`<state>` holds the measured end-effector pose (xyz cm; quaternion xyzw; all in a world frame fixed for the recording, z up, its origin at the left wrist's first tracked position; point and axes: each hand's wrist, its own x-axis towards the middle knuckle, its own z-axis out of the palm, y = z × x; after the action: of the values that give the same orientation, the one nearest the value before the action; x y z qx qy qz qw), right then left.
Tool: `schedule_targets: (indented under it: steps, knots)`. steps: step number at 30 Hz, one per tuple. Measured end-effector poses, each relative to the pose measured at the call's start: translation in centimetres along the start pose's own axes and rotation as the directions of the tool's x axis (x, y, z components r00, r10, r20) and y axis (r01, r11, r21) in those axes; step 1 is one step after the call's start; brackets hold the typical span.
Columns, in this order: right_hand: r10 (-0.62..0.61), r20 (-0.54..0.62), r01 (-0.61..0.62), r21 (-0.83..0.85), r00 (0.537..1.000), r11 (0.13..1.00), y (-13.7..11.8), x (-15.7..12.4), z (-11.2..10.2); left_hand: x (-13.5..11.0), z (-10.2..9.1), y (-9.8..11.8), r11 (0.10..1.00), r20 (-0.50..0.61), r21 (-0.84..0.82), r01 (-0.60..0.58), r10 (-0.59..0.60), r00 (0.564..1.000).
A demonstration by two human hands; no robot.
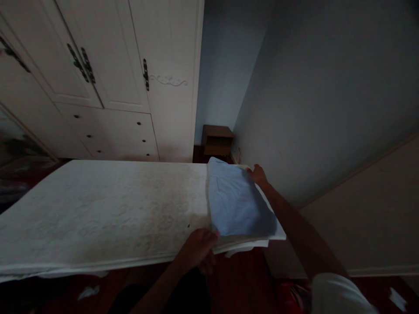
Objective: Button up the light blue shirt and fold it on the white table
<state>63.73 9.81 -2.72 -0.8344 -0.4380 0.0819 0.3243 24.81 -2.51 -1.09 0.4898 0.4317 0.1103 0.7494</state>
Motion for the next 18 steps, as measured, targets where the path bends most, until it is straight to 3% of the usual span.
schedule_targets:
  steps: [1, 2, 3, 4, 5, 7, 9, 11, 14, 18]
  knots:
    - [-0.040, 0.005, 0.040, -0.002, 0.999, 0.999, -0.5, -0.6, 0.3, -0.2, -0.7, 0.5, 0.992, -0.131, 0.081, -0.092, 0.102, 0.986]
    - [-0.094, 0.016, 0.094, -0.004, 0.995, 0.996, -1.1, -1.2, 0.7, -0.2, -1.1, 1.0, 0.969, -0.259, 0.147, -0.197, 0.230, 0.938]
    - [-0.164, 0.035, 0.164, -0.005, 0.986, 0.986, -2.0, -1.9, 1.2, 0.1, -1.3, 1.6, 0.927, -0.347, 0.217, -0.306, 0.366, 0.864]
    - [-0.256, 0.064, 0.256, 0.002, 0.965, 0.967, -3.0, -2.5, 1.8, 0.5, -1.2, 2.2, 0.865, -0.366, 0.301, -0.402, 0.494, 0.789]
    - [-0.344, 0.098, 0.345, 0.006, 0.934, 0.939, -4.2, -3.0, 2.4, 1.1, -0.9, 2.7, 0.779, -0.309, 0.401, -0.482, 0.610, 0.729]
    - [-0.466, 0.162, 0.472, 0.003, 0.870, 0.881, -6.7, -3.6, 3.7, 2.9, 0.0, 3.6, 0.531, -0.022, 0.600, -0.599, 0.759, 0.651]
    - [-0.503, 0.201, 0.519, -0.030, 0.841, 0.854, -9.0, -3.7, 5.1, 4.7, 1.1, 4.0, 0.284, 0.267, 0.691, -0.665, 0.755, 0.599]
    - [-0.485, 0.228, 0.512, -0.074, 0.844, 0.856, -10.5, -3.4, 6.5, 6.3, 1.9, 3.8, 0.131, 0.425, 0.704, -0.698, 0.709, 0.562]
    - [-0.429, 0.280, 0.475, -0.121, 0.859, 0.871, -11.1, -2.9, 8.8, 7.6, 2.4, 2.7, 0.035, 0.507, 0.711, -0.703, 0.666, 0.546]
    - [-0.398, 0.323, 0.460, -0.143, 0.859, 0.876, -10.0, -3.0, 11.1, 8.0, 2.2, 1.1, -0.005, 0.500, 0.752, -0.659, 0.656, 0.565]
